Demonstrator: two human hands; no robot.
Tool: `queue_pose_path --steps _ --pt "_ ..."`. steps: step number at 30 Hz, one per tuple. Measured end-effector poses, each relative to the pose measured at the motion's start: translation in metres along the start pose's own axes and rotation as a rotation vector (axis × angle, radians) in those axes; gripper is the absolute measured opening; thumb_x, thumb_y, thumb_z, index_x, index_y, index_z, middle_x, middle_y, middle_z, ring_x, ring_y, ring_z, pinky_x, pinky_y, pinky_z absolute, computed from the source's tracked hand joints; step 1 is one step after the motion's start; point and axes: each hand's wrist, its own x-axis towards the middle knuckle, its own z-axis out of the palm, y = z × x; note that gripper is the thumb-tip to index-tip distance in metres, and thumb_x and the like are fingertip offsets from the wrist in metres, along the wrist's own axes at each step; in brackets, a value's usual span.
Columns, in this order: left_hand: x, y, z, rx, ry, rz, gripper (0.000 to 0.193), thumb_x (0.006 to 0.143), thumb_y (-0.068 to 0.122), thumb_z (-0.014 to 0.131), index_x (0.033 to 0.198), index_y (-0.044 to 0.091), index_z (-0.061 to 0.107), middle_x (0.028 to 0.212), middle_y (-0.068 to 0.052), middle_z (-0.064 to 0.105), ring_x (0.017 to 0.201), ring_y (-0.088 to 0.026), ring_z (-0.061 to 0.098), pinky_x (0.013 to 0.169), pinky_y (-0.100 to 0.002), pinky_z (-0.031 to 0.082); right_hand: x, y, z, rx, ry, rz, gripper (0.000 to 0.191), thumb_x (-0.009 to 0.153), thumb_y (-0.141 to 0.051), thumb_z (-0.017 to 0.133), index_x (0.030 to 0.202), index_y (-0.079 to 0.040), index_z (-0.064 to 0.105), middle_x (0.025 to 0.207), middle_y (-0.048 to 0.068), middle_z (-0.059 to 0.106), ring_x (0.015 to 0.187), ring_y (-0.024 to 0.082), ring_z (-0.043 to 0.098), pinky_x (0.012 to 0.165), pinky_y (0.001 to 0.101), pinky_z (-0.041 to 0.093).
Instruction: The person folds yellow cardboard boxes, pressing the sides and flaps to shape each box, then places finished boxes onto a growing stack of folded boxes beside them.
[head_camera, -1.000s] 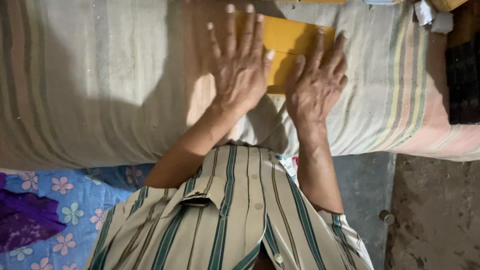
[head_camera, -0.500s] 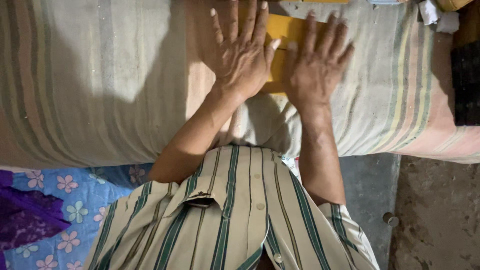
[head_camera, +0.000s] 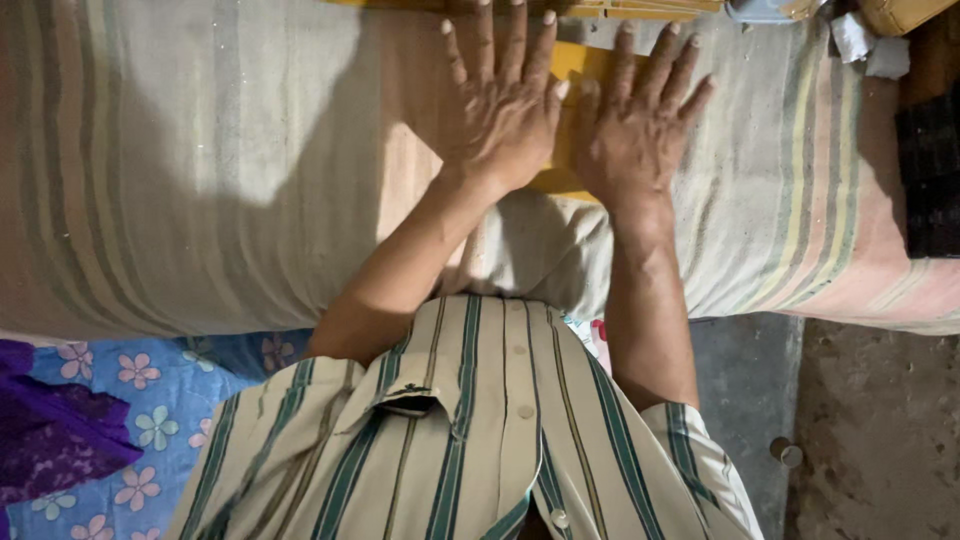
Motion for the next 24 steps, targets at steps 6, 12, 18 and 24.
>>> queue_pose_path --steps 6,12,18,24 --pt "-0.011 -0.030 -0.002 -0.016 0.034 -0.092 0.063 0.110 0.040 0.046 0.164 0.011 0.031 0.170 -0.022 0.016 0.157 -0.044 0.004 0.124 -0.068 -0.002 -0.013 0.035 -0.011 -0.002 0.112 -0.010 0.064 0.113 -0.036 0.047 0.164 0.000 0.034 0.163 0.042 0.022 0.152 0.060 0.007 0.120 0.0723 0.004" --pt "0.015 -0.015 0.015 -0.005 0.050 0.163 0.050 0.099 0.022 0.052 0.145 0.004 0.051 0.150 -0.018 0.045 0.146 -0.039 0.033 0.126 -0.068 0.006 0.029 0.001 0.019 0.019 0.097 -0.248 0.053 0.100 -0.031 0.059 0.139 0.004 0.055 0.140 0.031 0.055 0.135 0.049 0.043 0.114 0.0613 0.029" --pt "0.050 -0.043 0.052 -0.195 0.175 0.204 0.023 0.101 0.020 0.052 0.114 0.003 0.061 0.117 -0.021 0.063 0.112 -0.041 0.057 0.095 -0.057 0.043 0.060 0.021 0.037 0.007 0.187 -0.381 0.019 0.107 -0.019 0.055 0.109 -0.003 0.066 0.106 0.020 0.070 0.099 0.039 0.066 0.090 0.0495 0.048" --pt "0.070 -0.055 0.081 -0.485 -0.080 -0.071 0.037 0.110 0.037 0.046 0.106 0.003 0.061 0.101 -0.023 0.064 0.094 -0.040 0.064 0.087 -0.052 0.052 0.063 0.052 0.041 -0.296 0.207 -0.285 0.039 0.115 -0.032 0.054 0.086 -0.013 0.071 0.075 0.013 0.067 0.066 0.032 0.065 0.060 0.0455 0.049"
